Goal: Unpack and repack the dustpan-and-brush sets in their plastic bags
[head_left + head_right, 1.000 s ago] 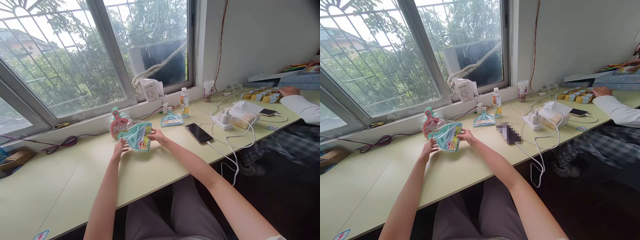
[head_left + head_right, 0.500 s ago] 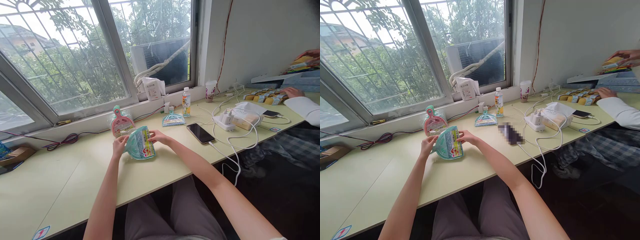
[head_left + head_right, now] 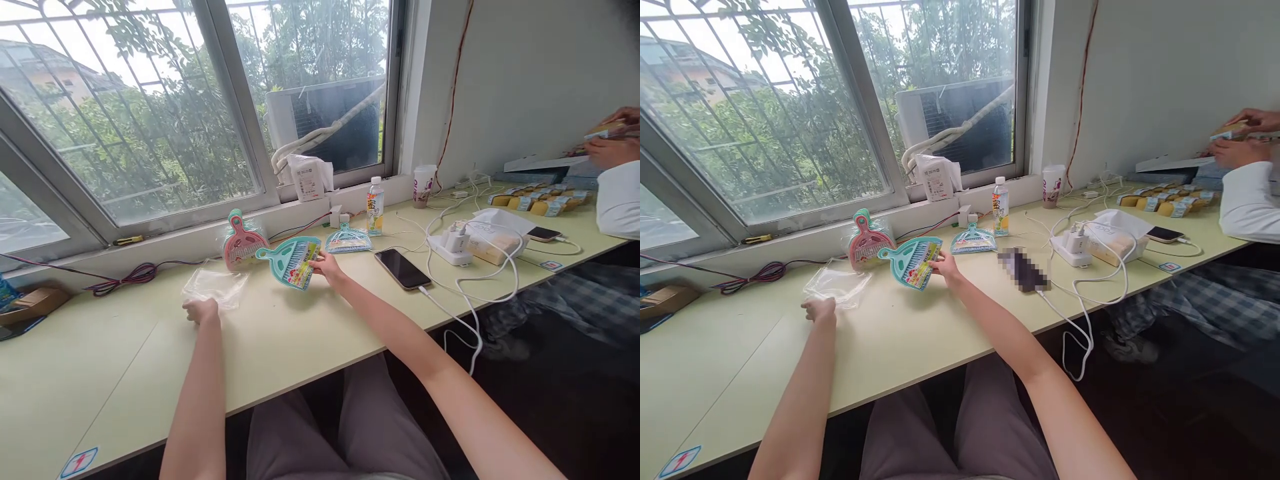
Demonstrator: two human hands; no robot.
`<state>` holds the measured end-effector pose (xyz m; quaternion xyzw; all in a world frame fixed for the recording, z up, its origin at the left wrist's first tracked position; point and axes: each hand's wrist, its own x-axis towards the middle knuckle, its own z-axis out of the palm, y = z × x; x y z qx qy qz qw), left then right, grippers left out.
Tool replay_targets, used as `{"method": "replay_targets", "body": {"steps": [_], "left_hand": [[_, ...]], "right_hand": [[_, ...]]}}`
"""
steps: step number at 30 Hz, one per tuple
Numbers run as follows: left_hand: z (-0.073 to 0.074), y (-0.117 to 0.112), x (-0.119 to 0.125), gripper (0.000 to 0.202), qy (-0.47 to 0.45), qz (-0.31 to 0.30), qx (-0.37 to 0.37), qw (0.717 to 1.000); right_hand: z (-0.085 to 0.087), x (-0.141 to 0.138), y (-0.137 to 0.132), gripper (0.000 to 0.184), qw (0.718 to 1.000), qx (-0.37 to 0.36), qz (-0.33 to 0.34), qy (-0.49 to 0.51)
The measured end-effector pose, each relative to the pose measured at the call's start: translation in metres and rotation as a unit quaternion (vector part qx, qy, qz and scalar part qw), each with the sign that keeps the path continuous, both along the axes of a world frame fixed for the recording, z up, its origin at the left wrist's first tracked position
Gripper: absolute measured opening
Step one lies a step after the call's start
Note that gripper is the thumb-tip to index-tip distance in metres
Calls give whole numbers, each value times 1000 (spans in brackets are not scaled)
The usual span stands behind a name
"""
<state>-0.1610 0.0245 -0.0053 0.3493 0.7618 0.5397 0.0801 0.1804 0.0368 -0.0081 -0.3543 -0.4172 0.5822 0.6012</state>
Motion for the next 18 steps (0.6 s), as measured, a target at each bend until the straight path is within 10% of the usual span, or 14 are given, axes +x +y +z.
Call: {"method": "replay_targets", "body": {"steps": [6,9,13,18], "left_hand": [[15,-2,32,75,20,118,88,989],[26,-4,56,48,-61,-137,125,981],[11,-7,104,65,-204,-483,-14,851],[-20,-4,132,66,-209,-426,18,880]], "right_hand": [[-2,-5,-3,32,997,-14,-56,41],[-2,-9,-7,26,996,0,-61,68],[-2,-18,-12,23,998,25,-22,60],[-2,-19,-11,9,999,-20,26,-15]]}}
